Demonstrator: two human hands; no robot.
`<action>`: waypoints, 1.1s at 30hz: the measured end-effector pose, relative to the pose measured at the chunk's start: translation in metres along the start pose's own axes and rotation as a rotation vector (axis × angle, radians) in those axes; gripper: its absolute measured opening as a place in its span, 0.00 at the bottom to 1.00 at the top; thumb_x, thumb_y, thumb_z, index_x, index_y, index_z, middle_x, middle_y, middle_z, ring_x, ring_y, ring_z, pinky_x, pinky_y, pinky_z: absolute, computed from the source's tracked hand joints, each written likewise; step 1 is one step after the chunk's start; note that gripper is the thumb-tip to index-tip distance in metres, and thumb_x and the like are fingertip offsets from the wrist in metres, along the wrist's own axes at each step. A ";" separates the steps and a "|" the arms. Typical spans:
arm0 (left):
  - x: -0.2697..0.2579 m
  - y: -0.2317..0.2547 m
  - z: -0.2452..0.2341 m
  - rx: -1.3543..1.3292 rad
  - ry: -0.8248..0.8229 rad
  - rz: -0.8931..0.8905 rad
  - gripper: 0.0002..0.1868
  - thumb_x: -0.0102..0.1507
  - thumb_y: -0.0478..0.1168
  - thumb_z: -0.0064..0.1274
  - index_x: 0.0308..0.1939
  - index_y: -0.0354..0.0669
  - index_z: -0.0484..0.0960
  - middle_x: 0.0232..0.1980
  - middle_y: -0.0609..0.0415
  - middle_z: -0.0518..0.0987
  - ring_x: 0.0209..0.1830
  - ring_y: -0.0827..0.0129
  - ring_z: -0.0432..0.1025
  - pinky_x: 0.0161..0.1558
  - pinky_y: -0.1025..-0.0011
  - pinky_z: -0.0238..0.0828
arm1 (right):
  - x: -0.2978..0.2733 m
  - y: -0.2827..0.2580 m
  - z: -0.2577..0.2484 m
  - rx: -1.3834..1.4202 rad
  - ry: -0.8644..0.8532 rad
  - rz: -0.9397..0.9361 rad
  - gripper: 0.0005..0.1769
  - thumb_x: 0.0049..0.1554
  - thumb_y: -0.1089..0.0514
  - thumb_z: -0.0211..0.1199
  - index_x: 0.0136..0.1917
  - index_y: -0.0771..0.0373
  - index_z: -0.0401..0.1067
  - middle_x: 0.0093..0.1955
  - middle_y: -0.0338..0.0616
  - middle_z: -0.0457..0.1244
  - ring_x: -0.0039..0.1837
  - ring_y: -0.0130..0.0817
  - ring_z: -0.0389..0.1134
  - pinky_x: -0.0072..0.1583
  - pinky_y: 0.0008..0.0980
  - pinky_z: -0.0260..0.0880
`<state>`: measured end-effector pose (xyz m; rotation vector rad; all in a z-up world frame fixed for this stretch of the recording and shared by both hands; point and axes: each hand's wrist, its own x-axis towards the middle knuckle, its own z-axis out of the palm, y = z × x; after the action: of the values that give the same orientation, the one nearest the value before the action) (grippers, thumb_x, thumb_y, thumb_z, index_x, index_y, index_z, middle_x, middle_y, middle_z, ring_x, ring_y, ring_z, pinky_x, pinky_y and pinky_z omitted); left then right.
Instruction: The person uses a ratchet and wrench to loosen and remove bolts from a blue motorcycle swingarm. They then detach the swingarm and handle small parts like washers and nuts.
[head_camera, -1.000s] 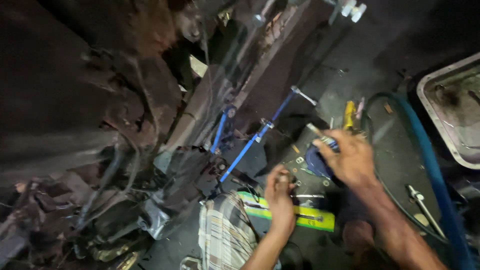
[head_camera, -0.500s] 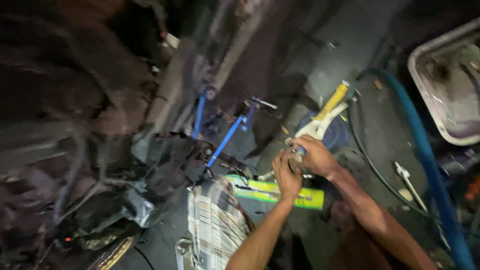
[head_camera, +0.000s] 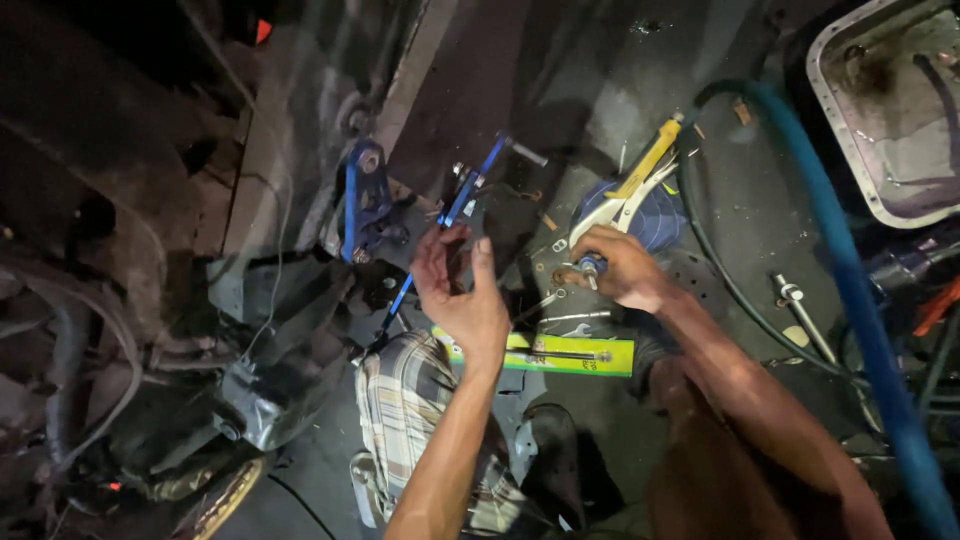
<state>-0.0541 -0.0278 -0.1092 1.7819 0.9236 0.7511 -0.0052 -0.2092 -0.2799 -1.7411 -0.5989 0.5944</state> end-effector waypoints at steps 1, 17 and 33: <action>0.003 0.011 0.003 -0.020 -0.007 0.037 0.24 0.63 0.31 0.72 0.61 0.43 0.81 0.50 0.49 0.87 0.54 0.66 0.84 0.55 0.72 0.78 | -0.001 0.003 0.001 0.016 0.020 -0.030 0.18 0.47 0.59 0.86 0.48 0.55 0.79 0.46 0.43 0.72 0.53 0.51 0.74 0.58 0.46 0.74; 0.031 0.012 -0.006 0.140 -0.051 0.298 0.08 0.68 0.36 0.69 0.49 0.40 0.86 0.47 0.49 0.82 0.50 0.60 0.80 0.55 0.64 0.76 | 0.004 -0.028 0.005 0.115 0.101 -0.161 0.18 0.53 0.63 0.82 0.39 0.55 0.70 0.40 0.41 0.69 0.46 0.47 0.69 0.52 0.42 0.70; 0.064 0.031 -0.011 0.336 -0.200 0.691 0.07 0.71 0.36 0.64 0.52 0.40 0.86 0.49 0.50 0.82 0.47 0.54 0.81 0.50 0.62 0.79 | 0.013 -0.083 0.000 0.451 0.148 -0.046 0.14 0.52 0.71 0.81 0.42 0.62 0.75 0.30 0.37 0.66 0.36 0.26 0.64 0.41 0.29 0.66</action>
<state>-0.0214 0.0241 -0.0708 2.4675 0.2904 0.8474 -0.0030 -0.1815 -0.2004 -1.3287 -0.3645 0.5163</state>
